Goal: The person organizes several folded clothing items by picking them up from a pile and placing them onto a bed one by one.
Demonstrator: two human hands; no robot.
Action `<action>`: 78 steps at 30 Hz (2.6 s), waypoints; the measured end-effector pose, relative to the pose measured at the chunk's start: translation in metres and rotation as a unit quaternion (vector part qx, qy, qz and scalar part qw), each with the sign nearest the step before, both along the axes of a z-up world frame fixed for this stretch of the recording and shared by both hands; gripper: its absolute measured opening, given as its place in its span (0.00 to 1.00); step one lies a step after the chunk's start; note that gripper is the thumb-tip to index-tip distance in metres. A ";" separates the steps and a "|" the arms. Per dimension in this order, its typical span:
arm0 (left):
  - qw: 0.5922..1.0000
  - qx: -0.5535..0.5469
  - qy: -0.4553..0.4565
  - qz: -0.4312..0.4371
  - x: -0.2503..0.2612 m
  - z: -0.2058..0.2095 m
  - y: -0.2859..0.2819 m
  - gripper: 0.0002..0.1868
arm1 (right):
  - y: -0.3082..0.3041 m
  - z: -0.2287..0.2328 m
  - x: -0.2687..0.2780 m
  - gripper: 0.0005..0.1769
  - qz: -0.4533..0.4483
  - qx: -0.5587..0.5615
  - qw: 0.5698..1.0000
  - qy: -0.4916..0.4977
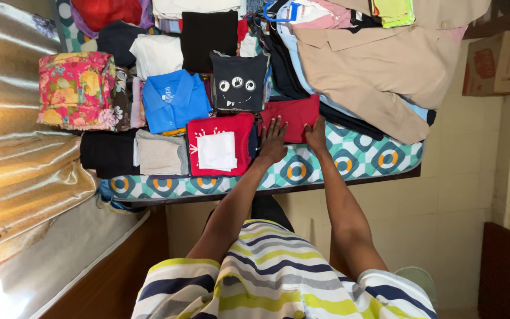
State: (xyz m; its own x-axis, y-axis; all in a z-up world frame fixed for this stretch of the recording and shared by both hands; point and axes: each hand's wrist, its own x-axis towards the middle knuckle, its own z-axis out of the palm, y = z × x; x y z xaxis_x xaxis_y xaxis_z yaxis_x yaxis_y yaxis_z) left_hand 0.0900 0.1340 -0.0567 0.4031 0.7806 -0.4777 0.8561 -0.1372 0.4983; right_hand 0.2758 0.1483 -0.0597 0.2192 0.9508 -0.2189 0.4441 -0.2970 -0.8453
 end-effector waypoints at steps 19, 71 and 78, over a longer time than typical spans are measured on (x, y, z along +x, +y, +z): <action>0.983 0.094 -0.142 -0.069 -0.004 0.039 -0.072 0.40 | -0.159 0.074 -0.033 0.36 -0.147 0.011 0.988 -0.052; 0.720 -0.198 -0.254 -0.614 -0.061 0.049 -0.607 0.27 | -0.846 0.103 -0.286 0.20 -0.757 0.068 0.646 -0.067; 0.740 -0.255 -0.216 -0.584 -0.062 0.017 -0.698 0.25 | -0.963 0.069 -0.272 0.20 -0.767 0.079 0.635 -0.053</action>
State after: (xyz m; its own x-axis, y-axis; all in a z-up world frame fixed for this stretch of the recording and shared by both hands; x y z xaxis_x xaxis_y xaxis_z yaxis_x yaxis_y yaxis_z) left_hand 0.0283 -0.5635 -0.0394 0.8616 -0.4572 -0.2203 0.0489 -0.3573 0.9327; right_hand 0.0035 -0.8147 0.0091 0.9194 -0.3893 -0.0551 -0.2087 -0.3644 -0.9076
